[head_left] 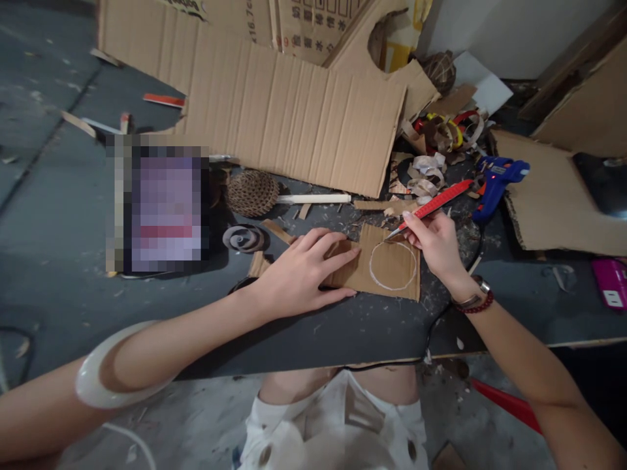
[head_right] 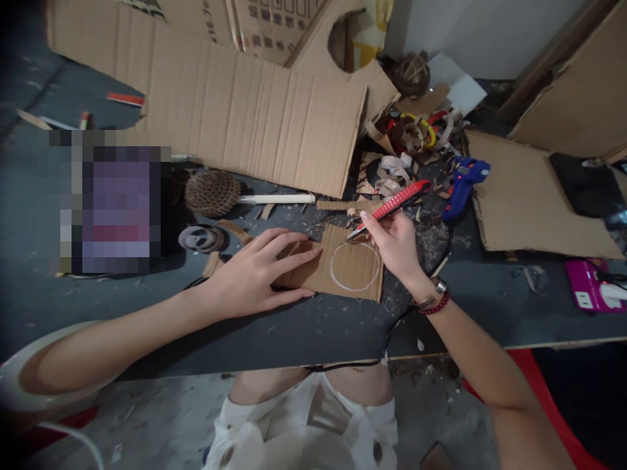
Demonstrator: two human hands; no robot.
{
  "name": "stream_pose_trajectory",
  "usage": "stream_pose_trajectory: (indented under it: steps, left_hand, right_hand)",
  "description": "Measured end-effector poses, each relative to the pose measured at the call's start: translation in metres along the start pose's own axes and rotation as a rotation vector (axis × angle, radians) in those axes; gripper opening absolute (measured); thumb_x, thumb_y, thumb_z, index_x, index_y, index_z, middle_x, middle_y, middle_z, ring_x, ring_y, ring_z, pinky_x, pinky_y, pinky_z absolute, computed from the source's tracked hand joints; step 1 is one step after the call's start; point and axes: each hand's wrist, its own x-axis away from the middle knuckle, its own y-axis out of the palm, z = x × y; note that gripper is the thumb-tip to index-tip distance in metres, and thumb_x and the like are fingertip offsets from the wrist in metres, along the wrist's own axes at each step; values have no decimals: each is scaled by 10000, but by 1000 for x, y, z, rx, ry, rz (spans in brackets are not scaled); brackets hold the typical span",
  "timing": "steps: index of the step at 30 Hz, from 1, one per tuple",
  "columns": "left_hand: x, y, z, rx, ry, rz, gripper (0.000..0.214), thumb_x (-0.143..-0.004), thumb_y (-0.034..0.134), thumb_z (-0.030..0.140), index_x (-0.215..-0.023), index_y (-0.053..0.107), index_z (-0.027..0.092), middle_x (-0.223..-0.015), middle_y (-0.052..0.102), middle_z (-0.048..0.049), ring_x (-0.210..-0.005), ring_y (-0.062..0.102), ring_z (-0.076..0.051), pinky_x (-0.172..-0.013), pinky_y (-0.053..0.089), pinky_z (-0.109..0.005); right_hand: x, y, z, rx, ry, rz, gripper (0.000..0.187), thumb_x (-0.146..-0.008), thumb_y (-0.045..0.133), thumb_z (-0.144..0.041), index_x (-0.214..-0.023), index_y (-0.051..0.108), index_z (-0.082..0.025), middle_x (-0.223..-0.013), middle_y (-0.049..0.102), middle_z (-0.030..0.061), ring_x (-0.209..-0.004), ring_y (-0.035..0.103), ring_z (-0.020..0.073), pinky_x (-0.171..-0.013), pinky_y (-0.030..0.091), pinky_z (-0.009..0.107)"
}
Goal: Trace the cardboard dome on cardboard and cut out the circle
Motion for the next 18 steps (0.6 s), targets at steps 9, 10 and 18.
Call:
stream_pose_trajectory:
  steps: [9,10,18]
  left_hand:
    - [0,1,-1,-23,2,-3,568,-888,536,533,-1297,585,143,-1247,550,-186,-1168,488,-346,-956,483,-534]
    - [0,1,-1,-24,2,-4,568,-890,532,534,-1297,584,141,-1249,549,-187,-1170,486,-346,-957,482,-533]
    - [1,0,0,-11,-5,-15,572,-888,533,539,-1299,581,144,-1265,544,-191,-1179,482,-346,-965,472,-539]
  right_hand:
    - [14,2,-7,197,-251,41,250,-768,724,-347,-628,573,-203,-606,612,-16,-569,592,125,-561,511,275]
    - [14,2,-8,220,-269,49,251,-771,720,-336,-621,566,-206,-600,608,-18,-569,592,128,-560,511,278]
    - [16,2,-8,263,-348,65,268,-765,727,-319,-656,497,-234,-595,575,-31,-564,566,132,-557,502,287]
